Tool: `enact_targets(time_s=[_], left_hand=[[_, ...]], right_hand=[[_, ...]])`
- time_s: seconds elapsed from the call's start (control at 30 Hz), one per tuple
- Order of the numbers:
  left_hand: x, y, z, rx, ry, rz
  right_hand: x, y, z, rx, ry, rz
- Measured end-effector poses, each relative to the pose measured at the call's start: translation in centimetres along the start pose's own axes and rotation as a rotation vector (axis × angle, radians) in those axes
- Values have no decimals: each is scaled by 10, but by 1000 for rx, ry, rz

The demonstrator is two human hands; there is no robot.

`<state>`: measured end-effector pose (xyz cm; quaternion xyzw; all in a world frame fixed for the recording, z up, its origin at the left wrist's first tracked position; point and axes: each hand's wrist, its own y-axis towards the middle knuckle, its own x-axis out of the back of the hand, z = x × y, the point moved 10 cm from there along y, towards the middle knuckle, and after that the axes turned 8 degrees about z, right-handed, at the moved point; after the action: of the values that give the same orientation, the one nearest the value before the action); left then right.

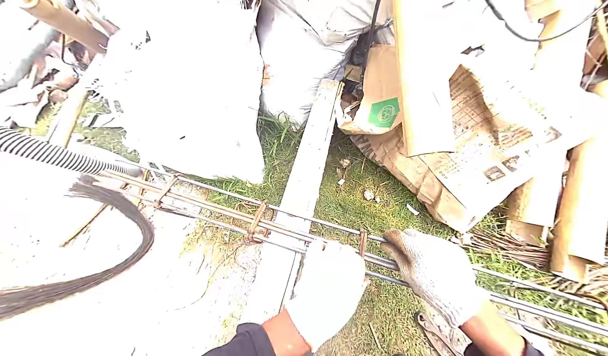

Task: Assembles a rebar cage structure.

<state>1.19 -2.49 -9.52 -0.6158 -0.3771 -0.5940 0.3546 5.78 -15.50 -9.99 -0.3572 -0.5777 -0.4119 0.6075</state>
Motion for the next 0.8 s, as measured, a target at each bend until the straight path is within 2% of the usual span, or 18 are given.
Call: enact_targets(time_s=[0.07,0.17,0.3,0.5,0.63,0.8], left_hand=[[-2,5,3,27,-58,113],[-4,1,4,43,-87,154],[0,-7,4,-9,-92,38],[-2,-13,2,-88,-93,-53],[-5,-15,3,-109,-101,-51],[-3,-18,7,-97,-128,-33]], right_hand=[[2,2,-3,3,17,11],[4,0,-3,11,24,1],[5,0,-2,0,20,-26],[-1,-1,-4,-30,67,58],[-6,0,-5,-45,96,162],[3,-2,1,-15,124,156]])
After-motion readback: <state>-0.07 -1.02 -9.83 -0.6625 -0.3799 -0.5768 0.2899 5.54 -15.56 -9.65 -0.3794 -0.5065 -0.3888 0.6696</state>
